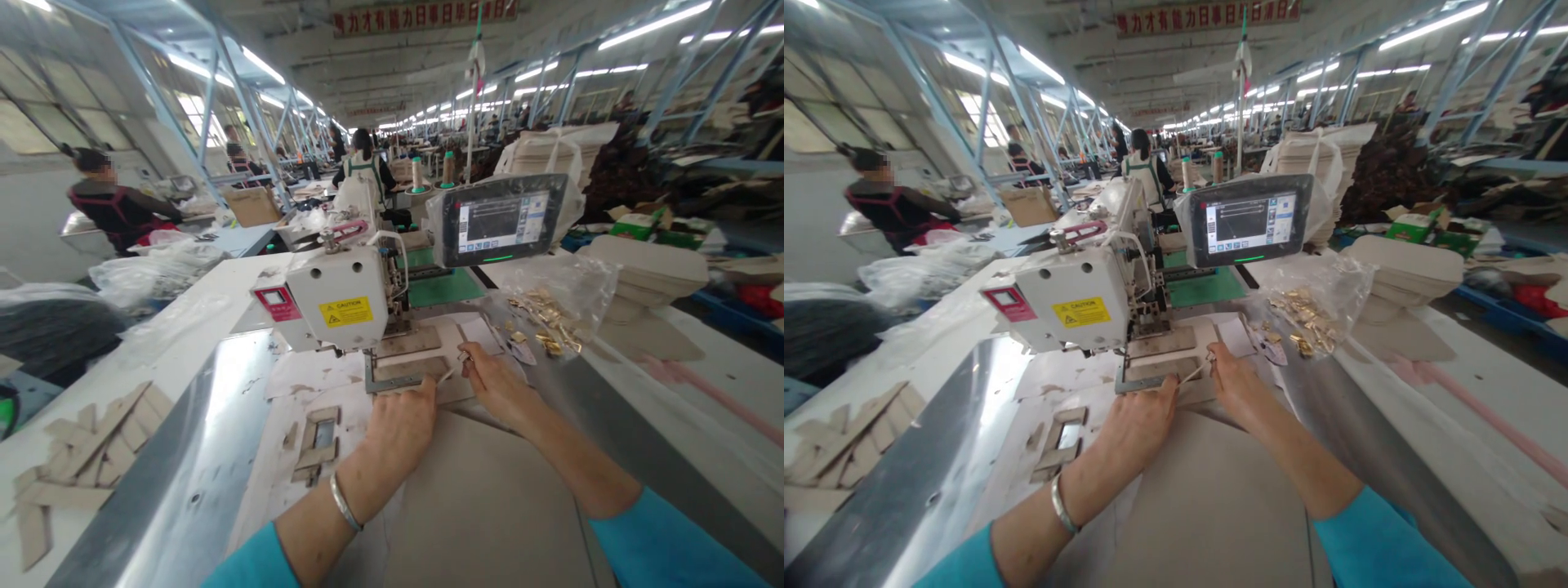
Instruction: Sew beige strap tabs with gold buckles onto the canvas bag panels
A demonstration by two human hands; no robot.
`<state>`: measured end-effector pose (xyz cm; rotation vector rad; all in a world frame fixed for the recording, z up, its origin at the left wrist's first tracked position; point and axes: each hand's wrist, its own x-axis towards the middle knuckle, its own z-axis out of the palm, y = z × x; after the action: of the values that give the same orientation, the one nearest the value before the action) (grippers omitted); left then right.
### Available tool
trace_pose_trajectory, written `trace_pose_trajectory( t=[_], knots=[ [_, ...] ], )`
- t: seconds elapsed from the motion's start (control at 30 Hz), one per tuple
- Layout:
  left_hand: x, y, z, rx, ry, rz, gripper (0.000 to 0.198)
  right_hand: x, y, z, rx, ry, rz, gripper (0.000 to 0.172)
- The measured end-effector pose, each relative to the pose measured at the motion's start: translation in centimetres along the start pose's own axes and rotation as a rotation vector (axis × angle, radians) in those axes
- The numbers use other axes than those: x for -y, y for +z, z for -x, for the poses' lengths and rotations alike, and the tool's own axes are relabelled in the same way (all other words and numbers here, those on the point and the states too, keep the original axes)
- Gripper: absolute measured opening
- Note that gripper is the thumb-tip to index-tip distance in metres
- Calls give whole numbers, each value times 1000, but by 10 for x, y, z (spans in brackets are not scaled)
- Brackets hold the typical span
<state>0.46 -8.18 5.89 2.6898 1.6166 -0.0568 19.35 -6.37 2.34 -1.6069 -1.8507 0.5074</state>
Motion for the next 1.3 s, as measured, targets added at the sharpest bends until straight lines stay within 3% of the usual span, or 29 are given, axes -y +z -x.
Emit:
trace_pose_trajectory(
  t=[0.17,0.27,0.37,0.53,0.7,0.83,1.1,1.3],
  knots=[
    [7,-1,-9,50,-9,113,34,5,-5,-1,122,-32,-52,22],
    [18,7,-17,-114,-24,52,31,3,-8,-16,210,-19,-157,18],
    [23,25,-23,-245,32,17,39,1,-8,-41,350,109,-288,33],
    [24,55,-30,-211,13,111,61,9,-11,-78,525,401,-371,45],
    [37,60,-40,-237,23,108,68,20,-7,-94,544,498,-326,41],
    [47,57,-45,-235,47,109,71,13,6,-97,496,497,-234,38],
    [30,57,-32,-180,-40,99,76,-5,16,-97,481,432,-171,35],
    [29,57,-28,-213,-63,96,77,-8,9,-98,528,508,-416,38]
  ],
)
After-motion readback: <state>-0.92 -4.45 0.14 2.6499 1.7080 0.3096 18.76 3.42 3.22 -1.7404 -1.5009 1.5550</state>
